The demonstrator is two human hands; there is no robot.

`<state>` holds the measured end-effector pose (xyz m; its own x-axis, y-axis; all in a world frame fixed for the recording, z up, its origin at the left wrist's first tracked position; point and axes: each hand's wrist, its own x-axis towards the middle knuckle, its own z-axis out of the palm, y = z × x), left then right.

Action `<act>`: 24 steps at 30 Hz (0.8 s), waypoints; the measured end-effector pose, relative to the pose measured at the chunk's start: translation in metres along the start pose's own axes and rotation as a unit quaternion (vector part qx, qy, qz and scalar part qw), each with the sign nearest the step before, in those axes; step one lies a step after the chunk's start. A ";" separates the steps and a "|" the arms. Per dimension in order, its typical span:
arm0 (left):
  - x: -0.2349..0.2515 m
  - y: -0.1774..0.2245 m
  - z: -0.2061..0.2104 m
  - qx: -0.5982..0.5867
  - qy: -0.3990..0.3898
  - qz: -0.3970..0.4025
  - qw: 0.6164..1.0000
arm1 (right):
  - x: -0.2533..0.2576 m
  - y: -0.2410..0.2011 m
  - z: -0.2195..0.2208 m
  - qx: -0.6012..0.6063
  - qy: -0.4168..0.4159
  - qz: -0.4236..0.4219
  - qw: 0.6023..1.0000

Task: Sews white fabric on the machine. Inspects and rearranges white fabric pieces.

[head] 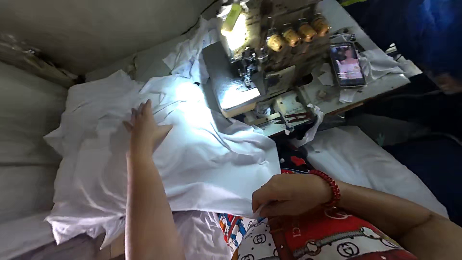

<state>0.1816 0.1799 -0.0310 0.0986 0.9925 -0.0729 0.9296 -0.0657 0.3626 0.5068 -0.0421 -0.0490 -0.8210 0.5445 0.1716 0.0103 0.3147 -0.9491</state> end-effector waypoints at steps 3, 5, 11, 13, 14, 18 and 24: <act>0.019 -0.030 0.022 -0.025 0.066 0.001 0.998 | -0.016 0.003 -0.001 0.026 0.020 0.008 0.999; 0.017 -0.039 0.021 -0.059 0.094 0.035 0.993 | -0.023 0.010 -0.002 0.061 0.009 0.020 0.998; -0.036 0.009 -0.013 -0.114 0.169 0.140 0.969 | 0.003 0.004 -0.032 -0.029 0.166 0.014 0.986; -0.077 0.058 -0.017 -0.133 0.156 0.205 0.957 | 0.027 -0.004 -0.044 -0.065 0.249 -0.018 0.966; -0.098 0.082 -0.015 -0.151 0.139 0.244 0.948 | 0.040 -0.009 -0.047 -0.075 0.278 -0.032 0.957; -0.157 0.133 -0.012 -0.218 0.040 0.352 0.909 | 0.063 -0.015 -0.044 -0.113 0.278 -0.080 0.951; -0.142 0.107 0.005 -0.321 -0.145 0.291 0.889 | 0.044 -0.025 -0.038 -0.042 0.197 -0.105 0.974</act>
<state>0.2688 0.0311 0.0130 0.6718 0.7342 0.0977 0.3056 -0.3950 0.8664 0.4922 0.0032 -0.0080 -0.5279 0.7119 0.4631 -0.0733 0.5050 -0.8600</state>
